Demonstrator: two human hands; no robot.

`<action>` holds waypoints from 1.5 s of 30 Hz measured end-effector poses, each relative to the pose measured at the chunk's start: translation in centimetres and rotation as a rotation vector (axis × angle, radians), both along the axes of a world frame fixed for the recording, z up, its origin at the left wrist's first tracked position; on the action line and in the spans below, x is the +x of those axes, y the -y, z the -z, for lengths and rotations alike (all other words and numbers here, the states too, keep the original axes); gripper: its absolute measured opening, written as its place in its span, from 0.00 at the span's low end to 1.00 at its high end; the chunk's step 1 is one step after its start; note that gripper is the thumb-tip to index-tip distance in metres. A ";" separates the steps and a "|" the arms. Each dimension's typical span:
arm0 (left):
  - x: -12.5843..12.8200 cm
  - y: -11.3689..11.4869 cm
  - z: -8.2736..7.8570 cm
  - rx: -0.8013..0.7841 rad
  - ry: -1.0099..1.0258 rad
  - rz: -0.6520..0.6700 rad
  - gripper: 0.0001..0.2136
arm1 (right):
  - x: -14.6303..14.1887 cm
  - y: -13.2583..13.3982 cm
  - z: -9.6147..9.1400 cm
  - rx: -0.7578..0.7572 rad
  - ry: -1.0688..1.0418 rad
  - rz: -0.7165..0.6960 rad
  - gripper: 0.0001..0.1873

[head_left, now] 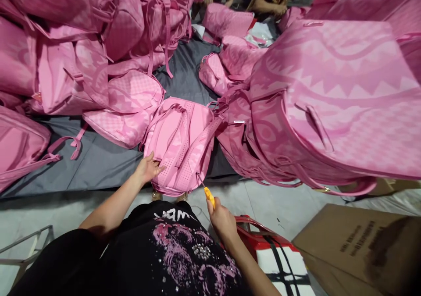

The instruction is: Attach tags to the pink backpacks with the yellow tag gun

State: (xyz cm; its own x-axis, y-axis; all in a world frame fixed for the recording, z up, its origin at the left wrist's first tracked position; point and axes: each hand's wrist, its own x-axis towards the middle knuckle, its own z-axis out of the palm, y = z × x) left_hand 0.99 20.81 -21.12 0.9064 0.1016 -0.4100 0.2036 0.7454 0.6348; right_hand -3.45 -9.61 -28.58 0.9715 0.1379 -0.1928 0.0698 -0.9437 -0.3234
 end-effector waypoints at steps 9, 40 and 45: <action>0.4 -3.5 2.3 0.070 0.232 0.558 0.32 | 0.4 -2.8 2.0 0.085 0.018 0.103 0.18; -1.1 -5.6 3.3 -0.224 0.296 0.416 0.32 | -1.7 -2.7 4.9 0.470 0.064 0.286 0.37; -1.0 -5.0 2.1 -0.208 0.310 0.416 0.38 | -3.0 -2.0 4.3 0.526 0.091 0.263 0.38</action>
State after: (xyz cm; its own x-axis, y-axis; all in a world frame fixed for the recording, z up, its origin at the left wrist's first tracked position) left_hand -0.06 25.81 -23.18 0.9342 -0.3451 -0.0908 0.3344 0.7579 0.5601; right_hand -6.42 -7.62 -32.90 0.9954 -0.0556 -0.0778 -0.0953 -0.6474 -0.7562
